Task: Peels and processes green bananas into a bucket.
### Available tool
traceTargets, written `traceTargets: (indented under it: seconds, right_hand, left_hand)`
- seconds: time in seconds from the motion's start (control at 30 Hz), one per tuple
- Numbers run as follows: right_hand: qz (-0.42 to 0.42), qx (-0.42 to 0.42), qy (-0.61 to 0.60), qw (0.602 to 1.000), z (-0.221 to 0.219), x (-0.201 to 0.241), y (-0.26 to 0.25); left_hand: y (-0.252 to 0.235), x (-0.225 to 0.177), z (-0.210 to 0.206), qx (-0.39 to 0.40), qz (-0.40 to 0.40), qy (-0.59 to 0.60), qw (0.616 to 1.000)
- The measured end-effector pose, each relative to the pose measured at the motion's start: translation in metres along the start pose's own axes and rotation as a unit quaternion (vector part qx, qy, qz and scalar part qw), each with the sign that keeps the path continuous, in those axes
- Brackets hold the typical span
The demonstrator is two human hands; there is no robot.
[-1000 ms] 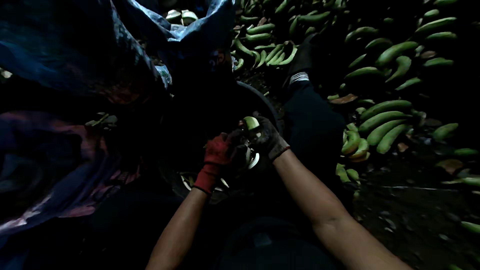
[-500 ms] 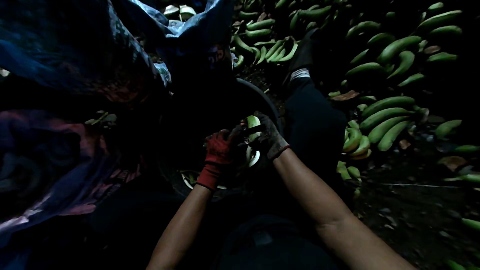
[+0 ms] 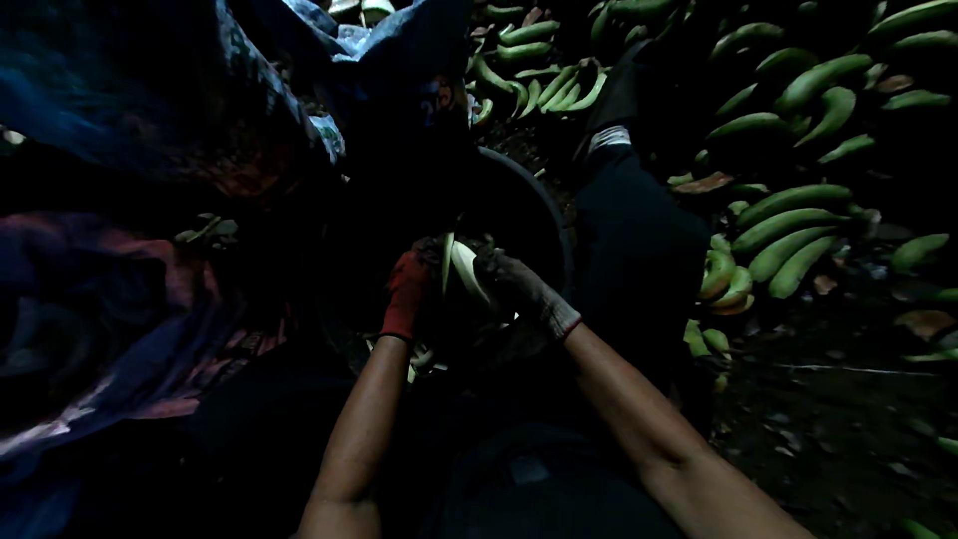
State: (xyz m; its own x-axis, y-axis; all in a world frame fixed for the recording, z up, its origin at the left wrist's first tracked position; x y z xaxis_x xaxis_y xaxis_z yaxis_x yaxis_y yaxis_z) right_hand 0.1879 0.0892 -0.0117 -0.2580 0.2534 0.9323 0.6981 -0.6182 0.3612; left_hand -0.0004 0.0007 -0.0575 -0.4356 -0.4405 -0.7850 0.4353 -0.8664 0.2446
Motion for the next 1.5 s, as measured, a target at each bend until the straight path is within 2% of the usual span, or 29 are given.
traceTargets:
  seconds: [0.03,0.1,0.2,0.27,0.33,0.43,0.53,0.67,0.73,0.77,0.9,1.0,1.13,1.23,1.37,1.43,1.5]
  right_hand:
    - [-0.001,0.013,-0.008,1.0,0.005,-0.004,-0.001]
    - [-0.012,-0.021,-0.074,0.997,0.016,-0.013,-0.003]
    - [-0.037,-0.065,-0.265,0.961,0.029,-0.009,-0.018]
    - [-0.079,-0.046,-0.349,0.933,0.036,-0.005,-0.018]
    - [-0.094,-0.055,-0.374,0.921,0.039,0.012,-0.011]
    - [-0.078,-0.025,-0.375,0.923,0.043,0.013,-0.009]
    - [-0.084,-0.02,-0.374,0.924,0.042,0.008,-0.011]
    - [-0.127,-0.09,-0.33,0.931,0.034,0.013,-0.016]
    - [-0.08,-0.15,-0.24,0.956,0.025,0.005,-0.011]
    - [-0.041,-0.153,-0.173,0.972,0.022,-0.006,-0.006]
    - [0.018,-0.103,-0.029,0.994,-0.001,-0.021,0.009]
    - [0.016,-0.044,-0.021,0.999,-0.005,-0.017,0.006]
    - [-0.039,-0.056,-0.235,0.97,0.014,-0.013,-0.008]
    - [-0.037,-0.053,-0.358,0.931,0.03,-0.001,-0.015]
    - [-0.057,-0.005,-0.391,0.918,0.041,0.01,-0.015]
    - [-0.053,0.019,-0.402,0.914,0.044,0.009,-0.017]
    - [-0.08,0.04,-0.414,0.906,0.041,0.012,-0.017]
  left_hand:
    - [0.0,0.0,0.0,-0.003,0.002,0.002,1.0]
    - [0.005,-0.013,0.001,0.011,-0.018,0.001,1.0]
    - [0.025,-0.046,-0.001,0.058,-0.108,-0.035,0.992]
    - [0.036,-0.05,-0.012,0.047,-0.203,-0.085,0.974]
    - [0.044,-0.048,-0.021,0.02,-0.274,-0.11,0.955]
    - [0.048,-0.049,-0.023,-0.014,-0.302,-0.114,0.946]
    - [0.045,-0.049,-0.021,-0.01,-0.303,-0.12,0.945]
    - [0.04,-0.048,-0.023,0.006,-0.252,-0.117,0.961]
    - [0.035,-0.052,-0.021,0.015,-0.195,-0.106,0.975]
    - [0.032,-0.054,-0.019,0.018,-0.16,-0.096,0.982]
    - [0.014,-0.043,-0.014,0.008,-0.01,-0.035,0.999]
    - [0.009,-0.021,-0.009,-0.015,0.016,0.027,0.999]
    - [0.015,-0.027,0.001,-0.006,-0.004,0.076,0.997]
    - [0.036,-0.043,0.009,0.073,-0.067,0.08,0.992]
    - [0.042,-0.045,-0.005,0.094,-0.263,-0.039,0.959]
    - [0.045,-0.045,-0.007,0.096,-0.293,-0.086,0.948]
    - [0.045,-0.047,-0.006,0.098,-0.286,-0.109,0.947]
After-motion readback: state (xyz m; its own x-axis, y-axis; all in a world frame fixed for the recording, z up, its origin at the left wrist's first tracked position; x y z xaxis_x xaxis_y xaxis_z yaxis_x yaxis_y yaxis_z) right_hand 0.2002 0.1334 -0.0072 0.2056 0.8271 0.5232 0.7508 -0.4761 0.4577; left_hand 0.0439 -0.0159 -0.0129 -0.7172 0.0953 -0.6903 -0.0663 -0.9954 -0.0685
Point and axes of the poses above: each hand's wrist, its own y-axis away from the middle knuckle, its own z-axis out of the back of the hand, x = y × z, the point moved 1 cm from there along -y, towards the middle knuckle, and after that the axes turned 6 degrees about y, right-handed, at the moved point
